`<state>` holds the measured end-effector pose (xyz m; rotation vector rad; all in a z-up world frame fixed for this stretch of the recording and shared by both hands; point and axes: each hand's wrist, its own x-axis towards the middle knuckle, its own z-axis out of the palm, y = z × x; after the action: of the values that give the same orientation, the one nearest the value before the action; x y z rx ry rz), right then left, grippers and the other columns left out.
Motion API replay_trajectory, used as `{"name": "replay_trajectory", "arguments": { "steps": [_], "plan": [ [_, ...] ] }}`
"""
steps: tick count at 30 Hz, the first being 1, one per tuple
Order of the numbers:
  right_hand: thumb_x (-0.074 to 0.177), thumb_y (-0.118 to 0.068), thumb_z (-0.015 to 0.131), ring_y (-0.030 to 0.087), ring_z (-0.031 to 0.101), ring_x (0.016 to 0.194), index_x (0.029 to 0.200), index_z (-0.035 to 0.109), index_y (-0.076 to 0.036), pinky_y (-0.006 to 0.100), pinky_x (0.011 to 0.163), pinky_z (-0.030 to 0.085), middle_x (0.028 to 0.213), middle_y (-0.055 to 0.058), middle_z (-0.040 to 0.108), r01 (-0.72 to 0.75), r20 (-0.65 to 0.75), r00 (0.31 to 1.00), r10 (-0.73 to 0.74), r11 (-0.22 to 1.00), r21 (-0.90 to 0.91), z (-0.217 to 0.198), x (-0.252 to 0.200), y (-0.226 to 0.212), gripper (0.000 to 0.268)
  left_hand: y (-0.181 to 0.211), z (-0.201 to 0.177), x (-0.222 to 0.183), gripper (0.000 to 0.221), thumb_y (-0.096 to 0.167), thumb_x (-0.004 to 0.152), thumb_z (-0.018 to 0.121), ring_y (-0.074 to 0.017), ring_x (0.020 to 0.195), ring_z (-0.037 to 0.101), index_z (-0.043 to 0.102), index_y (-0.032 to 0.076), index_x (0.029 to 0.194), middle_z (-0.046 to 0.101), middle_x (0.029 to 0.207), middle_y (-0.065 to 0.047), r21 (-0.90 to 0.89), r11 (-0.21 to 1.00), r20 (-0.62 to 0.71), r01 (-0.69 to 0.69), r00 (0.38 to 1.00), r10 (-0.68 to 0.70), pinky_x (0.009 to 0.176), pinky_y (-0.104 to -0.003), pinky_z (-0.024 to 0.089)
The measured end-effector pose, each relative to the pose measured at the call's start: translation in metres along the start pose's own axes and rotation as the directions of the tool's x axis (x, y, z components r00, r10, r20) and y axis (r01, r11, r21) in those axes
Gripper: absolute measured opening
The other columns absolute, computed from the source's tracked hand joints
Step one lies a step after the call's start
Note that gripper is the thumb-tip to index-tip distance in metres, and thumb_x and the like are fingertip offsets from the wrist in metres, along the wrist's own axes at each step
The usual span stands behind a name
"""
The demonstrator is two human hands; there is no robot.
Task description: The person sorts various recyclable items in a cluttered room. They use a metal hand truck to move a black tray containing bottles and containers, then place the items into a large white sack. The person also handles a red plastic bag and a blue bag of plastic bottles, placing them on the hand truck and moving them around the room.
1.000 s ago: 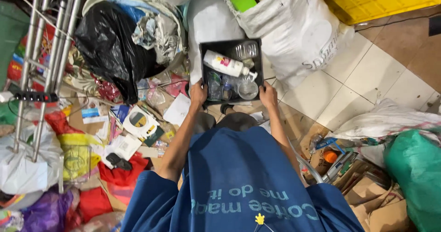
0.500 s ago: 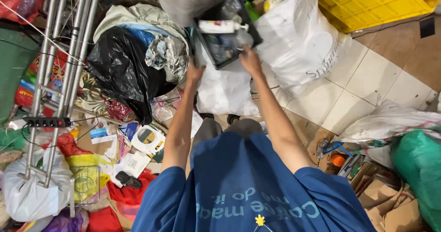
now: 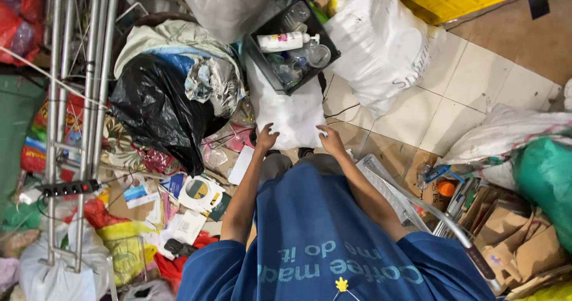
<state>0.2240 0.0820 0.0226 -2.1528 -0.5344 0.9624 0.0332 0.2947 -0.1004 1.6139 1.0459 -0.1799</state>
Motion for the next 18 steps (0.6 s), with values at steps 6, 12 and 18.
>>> {"name": "replay_trajectory", "arguments": {
  "steps": [6,12,18],
  "plan": [
    [0.093,-0.006,0.061,0.027,0.072,0.110,0.123,0.072,-0.006,0.036,0.096,0.055,0.119,0.013,0.076,0.030,-0.059,0.998,-0.034,0.998,-0.061,0.017,-0.027,0.085,0.032,-0.001,-0.012,-0.017,0.068,0.029,0.085,0.075,-0.0370,0.126,0.063,0.052,0.009,0.146,0.062,0.139,-0.025,0.062,0.993,0.049,0.104,0.993,-0.107,0.103,-0.042,0.051],
    [0.093,-0.007,0.061,0.024,0.074,0.108,0.121,0.073,-0.008,0.035,0.095,0.056,0.116,0.010,0.077,0.014,-0.078,0.997,-0.015,1.000,-0.019,0.033,-0.024,0.040,0.030,0.019,-0.038,-0.010,0.068,0.026,0.085,0.073,-0.0371,0.120,0.067,0.052,0.009,0.147,0.061,0.139,-0.026,0.017,0.997,0.042,0.076,0.996,-0.077,0.099,-0.042,0.054],
    [0.093,-0.009,0.064,0.029,0.070,0.106,0.126,0.070,-0.009,0.038,0.088,0.055,0.121,0.013,0.074,0.142,-0.057,0.988,-0.144,0.989,-0.032,-0.019,0.039,-0.114,0.034,0.048,-0.072,0.026,0.057,0.017,0.086,0.071,-0.0317,0.112,0.070,0.055,0.004,0.140,0.064,0.133,-0.022,-0.120,0.991,-0.070,-0.064,0.996,0.056,0.090,-0.040,0.058]
  ]
}}
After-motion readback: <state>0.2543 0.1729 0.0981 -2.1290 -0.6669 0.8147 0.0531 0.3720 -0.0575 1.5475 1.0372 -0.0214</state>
